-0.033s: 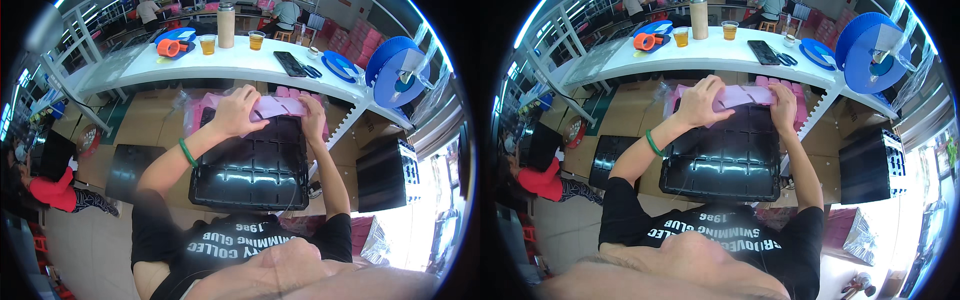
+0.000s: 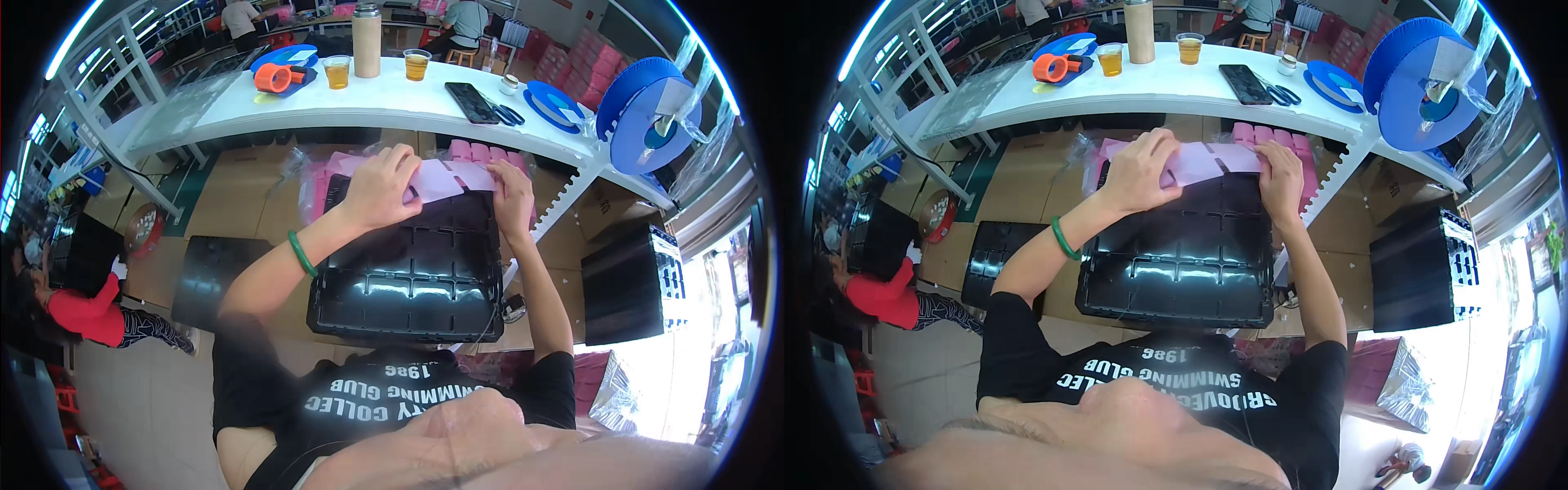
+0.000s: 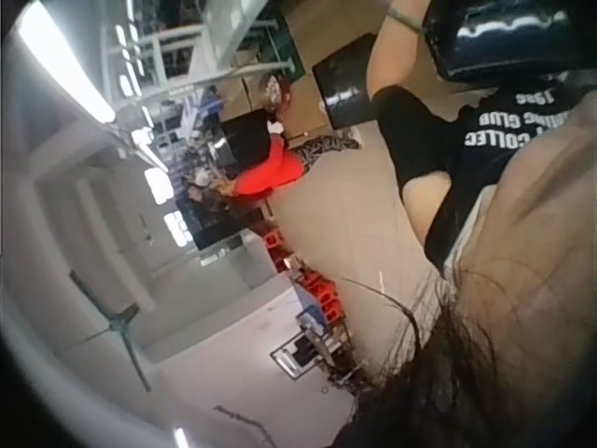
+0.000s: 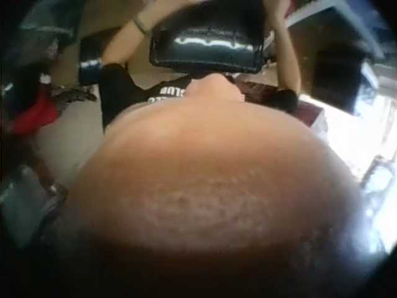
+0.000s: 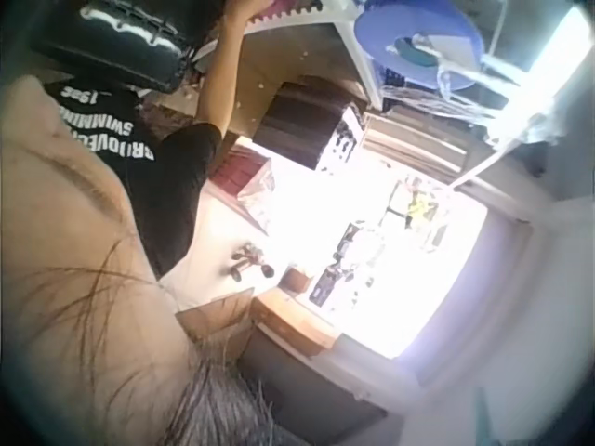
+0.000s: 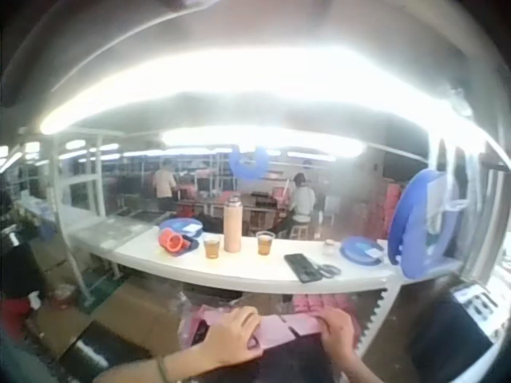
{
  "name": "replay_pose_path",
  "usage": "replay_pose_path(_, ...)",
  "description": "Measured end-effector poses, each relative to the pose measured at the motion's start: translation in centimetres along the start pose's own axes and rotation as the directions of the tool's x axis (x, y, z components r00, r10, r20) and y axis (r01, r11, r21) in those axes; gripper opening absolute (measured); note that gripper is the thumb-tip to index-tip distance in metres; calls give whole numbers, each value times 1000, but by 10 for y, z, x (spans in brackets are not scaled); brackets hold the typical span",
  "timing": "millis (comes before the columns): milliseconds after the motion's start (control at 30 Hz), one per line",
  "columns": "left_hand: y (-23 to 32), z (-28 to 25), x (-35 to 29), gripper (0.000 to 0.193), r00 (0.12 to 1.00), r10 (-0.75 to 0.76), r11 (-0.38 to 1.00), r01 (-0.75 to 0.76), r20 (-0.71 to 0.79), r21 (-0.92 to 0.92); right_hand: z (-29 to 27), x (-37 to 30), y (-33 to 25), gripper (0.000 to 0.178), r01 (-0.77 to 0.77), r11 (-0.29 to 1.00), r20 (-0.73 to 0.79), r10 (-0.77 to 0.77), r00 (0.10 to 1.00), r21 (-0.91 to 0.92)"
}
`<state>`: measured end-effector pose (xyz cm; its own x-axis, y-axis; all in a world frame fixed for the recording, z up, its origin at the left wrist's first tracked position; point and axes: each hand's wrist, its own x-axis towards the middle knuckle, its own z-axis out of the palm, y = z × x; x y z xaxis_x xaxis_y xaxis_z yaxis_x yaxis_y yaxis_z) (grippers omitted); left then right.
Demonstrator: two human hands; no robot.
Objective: The person applies adhesive stickers from a strip onto black plastic trays, places pink foam grid inserts into the trays, presses them down by hand, and sets the assembled trays aside.
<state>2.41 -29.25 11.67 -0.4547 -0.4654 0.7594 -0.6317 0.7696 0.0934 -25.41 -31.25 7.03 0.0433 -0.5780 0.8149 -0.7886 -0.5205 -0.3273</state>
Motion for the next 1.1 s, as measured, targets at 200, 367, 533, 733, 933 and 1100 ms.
replay_pose_path(200, -9, 0, -58, 29, 983, 141, 982, -154, 118, 108, -50, -64, -14, 25, 45, 998, 204, -53, 978, 41)
replay_pose_path(367, 13, -23, -93, 22, 978, 102, 995, -97, 183, -36, -69, -103, -37, 23, -19, 999, 236, 8, 972, 46)
replay_pose_path(533, 33, -38, -117, 27, 984, 18, 994, -37, 178, 105, -83, -123, -66, 23, -142, 987, 176, 127, 976, 77)
replay_pose_path(733, 49, -38, -128, 24, 981, -63, 993, 45, 182, 106, -98, -140, -78, 24, -441, 851, 152, 414, 898, 287)
replay_pose_path(933, 50, -39, -133, 27, 978, -87, 995, 78, 190, 56, -99, -142, -85, 22, -429, 863, 131, 408, 903, 266)
replay_pose_path(1100, 49, -42, -134, 27, 986, -69, 993, 54, 153, 102, -98, -146, -89, 20, -414, 892, 124, 397, 909, 183)
